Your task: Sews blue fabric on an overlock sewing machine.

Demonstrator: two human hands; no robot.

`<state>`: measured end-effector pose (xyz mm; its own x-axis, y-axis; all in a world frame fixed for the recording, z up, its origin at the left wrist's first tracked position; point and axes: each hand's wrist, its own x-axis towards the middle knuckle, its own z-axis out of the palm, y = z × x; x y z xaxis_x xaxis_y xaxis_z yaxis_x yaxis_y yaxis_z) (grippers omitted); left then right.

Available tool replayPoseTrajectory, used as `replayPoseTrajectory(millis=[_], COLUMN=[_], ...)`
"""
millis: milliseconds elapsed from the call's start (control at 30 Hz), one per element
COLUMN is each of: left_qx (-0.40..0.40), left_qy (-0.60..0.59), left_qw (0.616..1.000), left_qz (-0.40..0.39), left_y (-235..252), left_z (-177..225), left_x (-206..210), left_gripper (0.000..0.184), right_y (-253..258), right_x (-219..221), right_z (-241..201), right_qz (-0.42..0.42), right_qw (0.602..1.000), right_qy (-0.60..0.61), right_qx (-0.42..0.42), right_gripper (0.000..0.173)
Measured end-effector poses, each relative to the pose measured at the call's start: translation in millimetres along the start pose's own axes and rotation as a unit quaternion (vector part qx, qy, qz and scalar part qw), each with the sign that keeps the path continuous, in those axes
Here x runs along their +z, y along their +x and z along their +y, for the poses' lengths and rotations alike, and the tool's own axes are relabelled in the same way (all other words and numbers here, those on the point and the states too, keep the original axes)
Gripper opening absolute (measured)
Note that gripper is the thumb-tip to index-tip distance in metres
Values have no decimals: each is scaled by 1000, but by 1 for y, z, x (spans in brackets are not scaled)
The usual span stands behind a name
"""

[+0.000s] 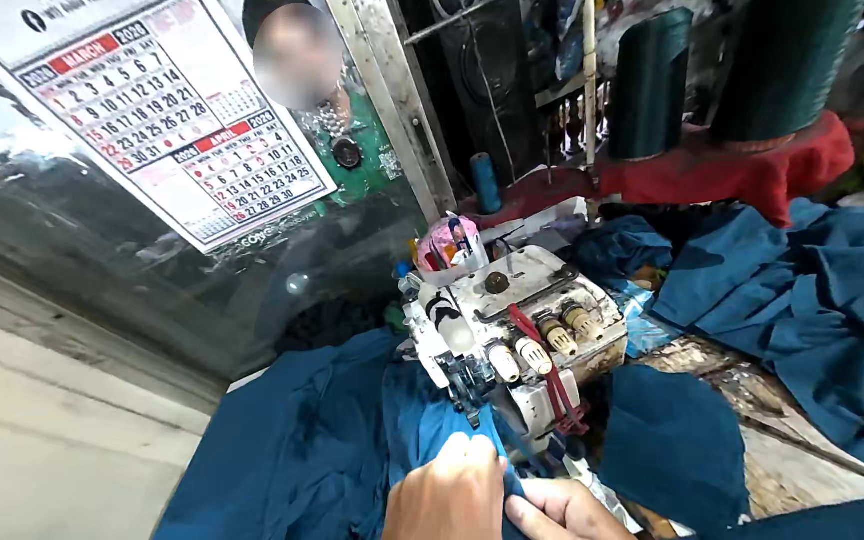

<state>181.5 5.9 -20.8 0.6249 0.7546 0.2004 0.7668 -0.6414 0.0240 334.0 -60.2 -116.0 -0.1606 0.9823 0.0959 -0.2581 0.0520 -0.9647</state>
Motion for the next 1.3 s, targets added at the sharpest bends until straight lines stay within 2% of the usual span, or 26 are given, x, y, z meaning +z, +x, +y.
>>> replayPoseTrajectory(millis=[100, 167, 267, 333, 400, 600, 733, 833, 933, 967, 1033, 1133, 1200, 1300], left_qx=[5, -3, -14, -6, -5, -38, -11, 3, 18, 12, -11, -12, -7, -12], left_qy=[-84, -169, -231, -208, -194, -194, -149, -148, -203, -235, -302, -309, -271, -237], left_qw=[989, 977, 973, 976, 976, 979, 989, 986, 966, 959, 948, 950, 962, 971], left_qz=[117, 127, 22, -64, -94, 43, 14, 78, 160, 158, 100, 32, 5, 5], left_y=[13, 19, 25, 20, 4, -22, -40, -37, -14, -5, 10, 22, 13, -23], left_z=[-19, -35, -59, -70, -69, -46, -13, 2, -18, -27, -46, -73, -73, -48], left_x=[40, 49, 32, 6, -21, -12, -26, 12, 50, 52, 44, 31, 13, -11], left_gripper=[27, 26, 28, 30, 29, 28, 27, 25, 26, 26, 27, 27, 26, 20], right_y=[11, 19, 22, 18, 9, 5, -12, -11, 4, 13, 23, 16, 1, -14], right_x=[1, -5, -10, -12, -14, -14, -6, -1, 6, 4, 1, 7, 9, 5], right_z=[1, 7, 10, 1, -9, 8, 1, 5, 9, 12, 17, 14, 9, 13], right_qz=[29, 47, 68, 55, 24, 48, 44, 69, 103, 115, 133, 141, 131, 121], right_qw=[1000, 998, 992, 993, 997, 989, 991, 993, 989, 987, 983, 985, 988, 989], right_qy=[-2, -37, -106, -107, -80, -142, -128, -96, -107, -116, -122, -96, -84, -83], right_qx=[7, 6, -14, -16, -3, -1, -11, -16, -10, -11, -22, -28, -18, -14], right_gripper=[33, 32, 29, 25, 24, 24, 21, 21, 23, 24, 26, 20, 17, 17])
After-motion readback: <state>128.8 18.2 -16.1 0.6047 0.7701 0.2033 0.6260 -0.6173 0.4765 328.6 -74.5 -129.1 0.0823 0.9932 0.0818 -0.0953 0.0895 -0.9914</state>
